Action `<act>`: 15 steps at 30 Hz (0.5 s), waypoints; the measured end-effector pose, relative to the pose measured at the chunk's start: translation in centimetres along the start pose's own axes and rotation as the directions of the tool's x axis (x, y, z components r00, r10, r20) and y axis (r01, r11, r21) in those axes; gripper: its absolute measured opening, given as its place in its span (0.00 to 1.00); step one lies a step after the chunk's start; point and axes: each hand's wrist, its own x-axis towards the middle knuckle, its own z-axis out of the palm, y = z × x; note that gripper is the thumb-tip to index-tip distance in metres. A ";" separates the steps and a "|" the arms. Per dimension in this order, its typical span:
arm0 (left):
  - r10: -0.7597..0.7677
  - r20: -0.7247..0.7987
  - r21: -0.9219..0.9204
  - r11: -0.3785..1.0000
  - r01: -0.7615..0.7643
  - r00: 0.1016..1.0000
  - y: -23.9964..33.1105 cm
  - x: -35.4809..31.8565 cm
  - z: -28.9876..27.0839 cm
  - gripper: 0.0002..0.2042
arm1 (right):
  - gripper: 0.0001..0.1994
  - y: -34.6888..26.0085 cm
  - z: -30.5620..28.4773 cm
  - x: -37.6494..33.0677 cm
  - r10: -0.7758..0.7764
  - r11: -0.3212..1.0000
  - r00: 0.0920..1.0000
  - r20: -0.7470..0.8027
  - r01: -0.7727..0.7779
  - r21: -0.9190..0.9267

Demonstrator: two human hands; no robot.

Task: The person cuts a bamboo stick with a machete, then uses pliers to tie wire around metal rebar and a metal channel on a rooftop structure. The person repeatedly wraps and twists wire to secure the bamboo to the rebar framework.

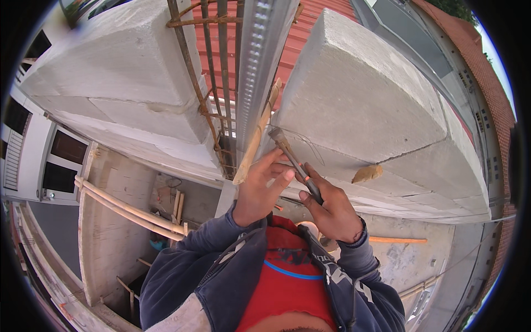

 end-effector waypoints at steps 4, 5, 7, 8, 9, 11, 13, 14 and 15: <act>0.032 0.000 -0.060 0.998 -0.032 0.999 -0.4 0.1 0.6 0.30 | 0.22 -2.1 -1.2 0.0 0.005 0.994 1.000 0.012 -0.004 -0.108; 0.037 -0.003 -0.069 0.997 -0.037 0.999 -0.4 0.1 0.6 0.30 | 0.22 -2.2 -1.2 0.1 0.012 0.991 1.000 0.011 -0.011 -0.132; 0.021 -0.010 -0.090 0.996 -0.022 1.000 0.4 0.3 0.9 0.24 | 0.20 -2.2 -1.0 0.1 -0.056 0.981 0.998 -0.033 0.048 -0.189; 0.013 -0.011 -0.101 0.995 -0.014 1.000 0.7 0.4 1.0 0.22 | 0.20 -2.2 -0.9 0.1 -0.090 0.973 0.994 -0.055 0.076 -0.218; 0.011 0.004 -0.097 0.995 -0.011 1.000 0.7 0.4 0.9 0.24 | 0.19 -2.3 -0.7 0.0 -0.079 0.974 0.994 -0.079 0.060 -0.219; 0.006 0.032 -0.090 0.996 -0.004 0.999 0.7 0.5 0.9 0.30 | 0.16 -2.8 -0.6 -0.1 -0.057 0.975 0.991 -0.123 0.029 -0.220; -0.008 0.018 -0.113 0.994 0.010 1.000 0.9 0.4 1.1 0.29 | 0.13 -3.1 -0.6 -0.2 -0.068 0.968 0.989 -0.129 0.034 -0.250; -0.017 0.013 -0.122 0.992 0.018 1.000 0.9 0.4 1.2 0.29 | 0.12 -3.2 -0.6 -0.2 -0.074 0.964 0.988 -0.133 0.036 -0.262; -0.008 -0.004 -0.121 0.993 0.007 1.000 1.0 0.4 1.3 0.29 | 0.11 -3.2 -0.5 -0.2 -0.103 0.952 0.984 -0.144 0.056 -0.301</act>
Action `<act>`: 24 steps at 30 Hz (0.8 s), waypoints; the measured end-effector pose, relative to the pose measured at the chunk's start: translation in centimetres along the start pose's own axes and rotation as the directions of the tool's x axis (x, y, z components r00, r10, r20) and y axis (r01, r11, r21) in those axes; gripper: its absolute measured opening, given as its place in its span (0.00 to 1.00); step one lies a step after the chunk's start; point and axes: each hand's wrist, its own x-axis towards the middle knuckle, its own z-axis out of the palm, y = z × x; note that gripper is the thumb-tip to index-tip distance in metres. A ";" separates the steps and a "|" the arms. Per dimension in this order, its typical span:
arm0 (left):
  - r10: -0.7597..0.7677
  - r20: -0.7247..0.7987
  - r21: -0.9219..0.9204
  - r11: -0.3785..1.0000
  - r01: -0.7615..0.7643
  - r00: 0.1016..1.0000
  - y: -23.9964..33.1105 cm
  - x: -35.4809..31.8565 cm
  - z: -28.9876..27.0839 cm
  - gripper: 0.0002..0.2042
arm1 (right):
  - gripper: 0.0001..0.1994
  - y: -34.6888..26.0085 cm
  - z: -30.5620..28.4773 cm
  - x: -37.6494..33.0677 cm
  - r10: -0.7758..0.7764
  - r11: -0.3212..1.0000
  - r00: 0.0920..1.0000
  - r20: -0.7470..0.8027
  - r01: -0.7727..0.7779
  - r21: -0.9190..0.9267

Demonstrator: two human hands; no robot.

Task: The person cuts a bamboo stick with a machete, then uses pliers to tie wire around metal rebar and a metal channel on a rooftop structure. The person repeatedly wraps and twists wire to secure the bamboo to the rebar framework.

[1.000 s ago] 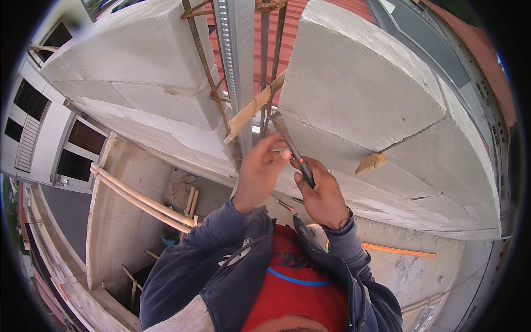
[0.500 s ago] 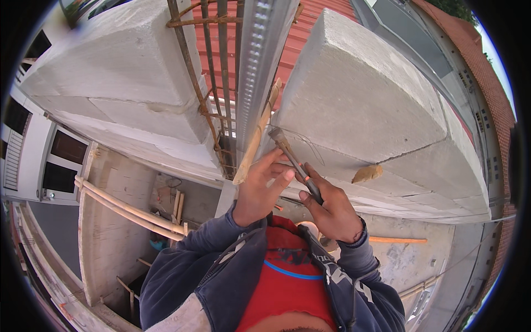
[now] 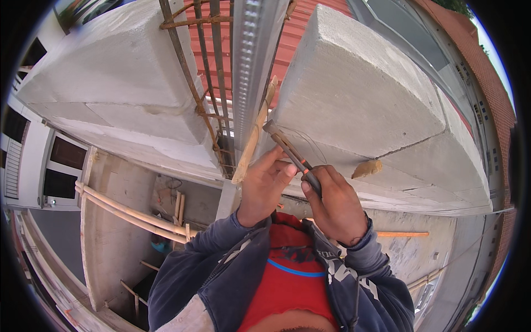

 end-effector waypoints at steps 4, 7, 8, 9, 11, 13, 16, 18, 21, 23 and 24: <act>0.005 -0.031 0.033 0.999 -0.004 0.999 0.5 0.1 0.4 0.27 | 0.10 0.2 0.4 0.1 -0.074 0.988 0.994 -0.078 0.062 -0.141; 0.044 -0.075 0.032 0.999 -0.042 0.996 -0.1 0.0 0.5 0.24 | 0.12 0.9 0.8 0.2 -0.019 0.996 0.999 -0.042 0.015 -0.086; 0.069 -0.096 0.023 0.997 -0.067 0.993 -0.4 0.0 0.6 0.22 | 0.13 1.3 0.9 0.4 0.012 0.999 1.000 -0.013 -0.013 -0.043; 0.061 -0.108 0.021 0.998 -0.059 0.992 -0.5 0.0 0.7 0.23 | 0.14 1.9 1.0 0.6 0.003 1.000 0.999 0.036 -0.004 0.014; 0.040 -0.131 0.023 0.999 -0.037 0.991 -0.6 0.2 0.7 0.23 | 0.16 3.4 1.5 1.2 -0.020 0.990 0.991 0.134 0.002 0.138; 0.025 -0.084 -0.010 1.000 -0.026 0.996 -1.2 0.5 0.6 0.22 | 0.16 3.9 1.8 1.5 0.034 0.828 0.953 0.303 -0.196 0.525; -0.036 -0.022 -0.062 0.997 0.035 0.999 -0.8 1.5 0.4 0.20 | 0.19 4.4 1.9 1.9 -0.081 0.581 0.886 0.457 -0.331 0.744; -0.096 0.010 -0.058 0.994 0.096 0.995 0.1 2.2 0.6 0.18 | 0.21 4.6 1.9 2.0 -0.121 0.490 0.855 0.503 -0.390 0.780; -0.134 0.015 -0.027 0.991 0.135 0.991 0.9 2.4 1.3 0.15 | 0.24 4.4 1.9 1.6 -0.083 0.418 0.849 0.522 -0.446 0.792; -0.093 -0.023 -0.057 0.994 0.091 0.995 0.5 2.5 2.1 0.15 | 0.26 3.8 2.1 1.3 -0.043 0.507 0.909 0.414 -0.337 0.793; -0.104 -0.051 -0.086 0.991 0.099 0.993 0.8 2.4 2.4 0.15 | 0.27 3.5 2.3 1.0 -0.014 0.588 0.947 0.321 -0.252 0.769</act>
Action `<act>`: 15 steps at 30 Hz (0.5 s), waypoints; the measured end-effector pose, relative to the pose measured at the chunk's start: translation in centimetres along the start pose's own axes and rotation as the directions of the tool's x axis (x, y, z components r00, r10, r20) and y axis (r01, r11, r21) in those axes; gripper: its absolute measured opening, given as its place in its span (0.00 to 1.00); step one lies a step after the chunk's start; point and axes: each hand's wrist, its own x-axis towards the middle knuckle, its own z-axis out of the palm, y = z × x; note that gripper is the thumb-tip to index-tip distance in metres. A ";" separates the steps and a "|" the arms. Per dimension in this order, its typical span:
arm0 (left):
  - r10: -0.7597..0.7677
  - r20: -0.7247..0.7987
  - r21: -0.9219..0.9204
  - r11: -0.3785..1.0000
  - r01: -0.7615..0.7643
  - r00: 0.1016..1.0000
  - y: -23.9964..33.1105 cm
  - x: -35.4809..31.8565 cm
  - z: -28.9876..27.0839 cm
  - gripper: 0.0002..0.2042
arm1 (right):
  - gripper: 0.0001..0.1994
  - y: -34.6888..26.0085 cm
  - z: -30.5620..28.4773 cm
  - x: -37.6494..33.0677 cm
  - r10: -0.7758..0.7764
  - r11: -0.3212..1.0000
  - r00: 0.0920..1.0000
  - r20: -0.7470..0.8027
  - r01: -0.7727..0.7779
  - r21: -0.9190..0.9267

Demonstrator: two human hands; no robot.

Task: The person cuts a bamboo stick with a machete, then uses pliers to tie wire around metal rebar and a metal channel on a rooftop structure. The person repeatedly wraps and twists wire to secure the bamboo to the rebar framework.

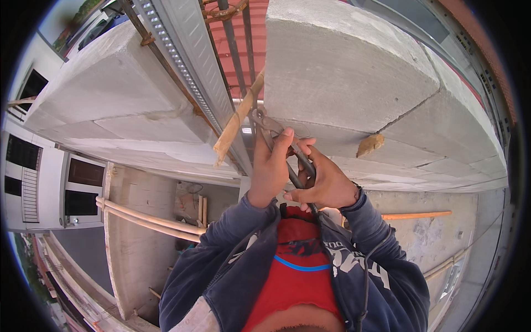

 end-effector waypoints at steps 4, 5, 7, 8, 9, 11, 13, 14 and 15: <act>-0.005 -0.061 -0.003 1.000 0.005 0.998 0.5 0.0 1.1 0.14 | 0.32 1.0 2.0 -2.5 -0.333 0.800 0.902 -0.276 0.115 -0.589; 0.004 -0.065 0.026 1.000 -0.003 0.998 0.6 0.1 1.1 0.13 | 0.33 1.1 2.4 -2.9 -0.360 0.728 0.883 -0.300 0.066 -0.682; 0.084 -0.079 0.322 0.945 -0.054 0.993 0.3 -0.4 -0.2 0.14 | 0.32 2.1 2.7 -2.5 -0.584 0.480 0.773 -0.249 0.080 -0.874; 0.125 -0.073 0.457 0.886 -0.079 0.989 0.4 -0.7 -0.8 0.15 | 0.31 2.5 2.6 -2.3 -0.680 0.334 0.706 -0.197 0.059 -0.941; 0.139 -0.069 0.607 0.792 -0.069 0.988 0.9 -2.2 -1.6 0.17 | 0.31 2.8 2.7 -2.4 -0.664 0.357 0.717 -0.212 0.056 -0.932; 0.174 -0.051 0.849 0.526 -0.049 0.983 2.4 -5.5 -3.4 0.21 | 0.30 3.2 2.8 -2.4 -0.639 0.404 0.731 -0.238 0.057 -0.913; 0.617 -0.054 0.902 0.368 -0.228 0.785 3.5 -5.0 -3.6 0.22 | 0.28 3.7 2.8 -1.8 -0.644 0.460 0.727 -0.237 0.121 -0.879; 0.790 -0.045 0.925 0.264 -0.274 0.611 4.0 -4.9 -3.4 0.23 | 0.27 3.9 2.8 -1.8 -0.641 0.485 0.733 -0.227 0.158 -0.860; 0.794 -0.020 0.913 0.262 -0.313 0.607 4.7 -4.1 -3.0 0.24 | 0.25 4.2 2.9 -1.8 -0.601 0.571 0.759 -0.251 0.188 -0.799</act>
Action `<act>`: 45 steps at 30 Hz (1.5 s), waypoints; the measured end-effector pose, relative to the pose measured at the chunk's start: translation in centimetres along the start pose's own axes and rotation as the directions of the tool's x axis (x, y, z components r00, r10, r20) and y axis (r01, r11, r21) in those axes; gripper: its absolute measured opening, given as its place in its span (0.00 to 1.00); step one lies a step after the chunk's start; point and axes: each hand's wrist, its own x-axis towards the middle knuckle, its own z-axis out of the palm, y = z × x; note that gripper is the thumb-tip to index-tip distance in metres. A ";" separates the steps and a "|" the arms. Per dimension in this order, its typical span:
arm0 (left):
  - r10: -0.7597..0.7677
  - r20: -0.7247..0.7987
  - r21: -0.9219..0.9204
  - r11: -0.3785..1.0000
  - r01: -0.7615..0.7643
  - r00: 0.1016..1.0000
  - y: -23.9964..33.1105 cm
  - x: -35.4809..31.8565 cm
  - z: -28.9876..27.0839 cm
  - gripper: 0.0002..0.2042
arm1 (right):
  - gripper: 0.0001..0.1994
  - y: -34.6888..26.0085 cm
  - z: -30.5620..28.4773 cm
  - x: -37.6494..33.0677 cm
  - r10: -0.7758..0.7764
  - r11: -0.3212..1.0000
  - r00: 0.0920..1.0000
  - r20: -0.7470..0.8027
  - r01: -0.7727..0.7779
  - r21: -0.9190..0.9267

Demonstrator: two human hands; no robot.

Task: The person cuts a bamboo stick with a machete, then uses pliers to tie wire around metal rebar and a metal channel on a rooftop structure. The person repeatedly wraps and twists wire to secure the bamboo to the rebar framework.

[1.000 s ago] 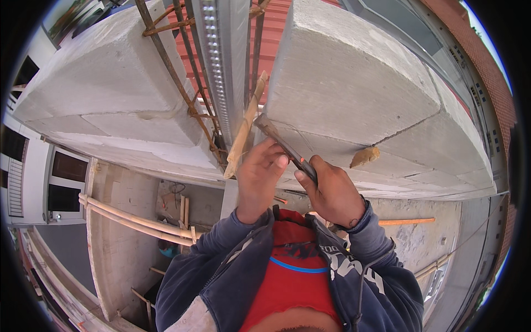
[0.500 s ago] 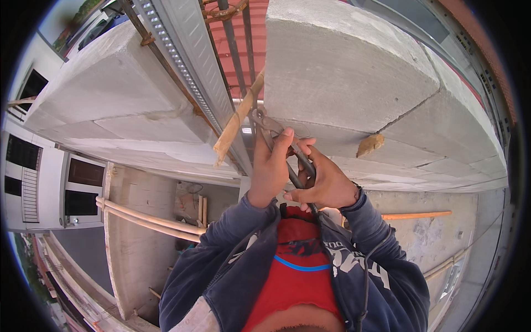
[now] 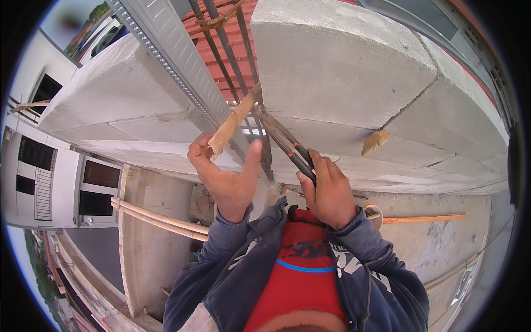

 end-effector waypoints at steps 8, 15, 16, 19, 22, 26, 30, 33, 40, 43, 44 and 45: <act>-0.069 0.194 -0.254 0.960 0.118 0.979 -1.0 4.4 3.4 0.14 | 0.19 3.7 0.1 0.9 -0.018 0.070 0.771 0.637 -0.634 0.770; -0.051 0.247 -0.135 0.987 0.086 0.968 -2.0 4.6 3.3 0.19 | 0.27 3.1 1.3 2.0 -0.027 0.271 0.767 0.641 -0.611 0.744; -0.038 0.252 -0.105 0.992 0.067 0.967 -2.3 4.7 3.2 0.18 | 0.30 2.7 1.3 1.9 0.056 0.321 0.766 0.641 -0.621 0.715; -0.148 0.233 -0.157 0.970 0.187 0.961 -1.0 4.6 3.3 0.15 | 0.30 2.6 1.8 1.2 0.139 0.615 0.914 0.382 -0.382 0.690; -0.182 0.223 -0.227 0.946 0.233 0.958 -1.0 4.6 3.7 0.14 | 0.23 2.6 1.8 1.0 0.016 0.830 0.987 0.159 -0.102 0.549; -0.174 0.212 -0.235 0.946 0.223 0.962 -0.9 4.5 3.7 0.15 | 0.16 1.4 1.5 1.0 -0.076 0.951 0.990 0.120 0.036 0.307; -0.146 0.202 -0.211 0.959 0.188 0.968 -1.0 4.7 3.8 0.14 | 0.19 1.3 3.4 1.0 -0.092 0.994 0.993 -0.078 0.095 0.048; -0.146 0.204 -0.209 0.959 0.189 0.968 -1.3 4.6 3.8 0.14 | 0.18 0.3 3.7 1.4 0.017 0.990 1.000 -0.008 -0.015 0.140; -0.166 0.182 -0.189 0.961 0.200 0.969 -1.5 4.4 3.7 0.12 | 0.14 2.2 3.1 2.6 -0.055 0.910 0.981 0.187 -0.028 0.413; -0.130 0.178 -0.182 0.970 0.163 0.975 -1.6 4.6 4.0 0.13 | 0.14 4.6 4.2 2.0 -0.166 0.052 0.821 0.546 -0.546 0.836; -0.128 0.179 -0.186 0.969 0.161 0.975 -1.6 4.6 4.0 0.13 | 0.14 5.0 4.6 1.9 -0.292 -0.402 0.750 0.593 -0.659 0.636; -0.120 0.182 -0.208 0.965 0.157 0.976 -1.6 4.6 4.0 0.13 | 0.14 4.9 4.9 1.7 -0.337 -0.474 0.755 0.563 -0.653 0.591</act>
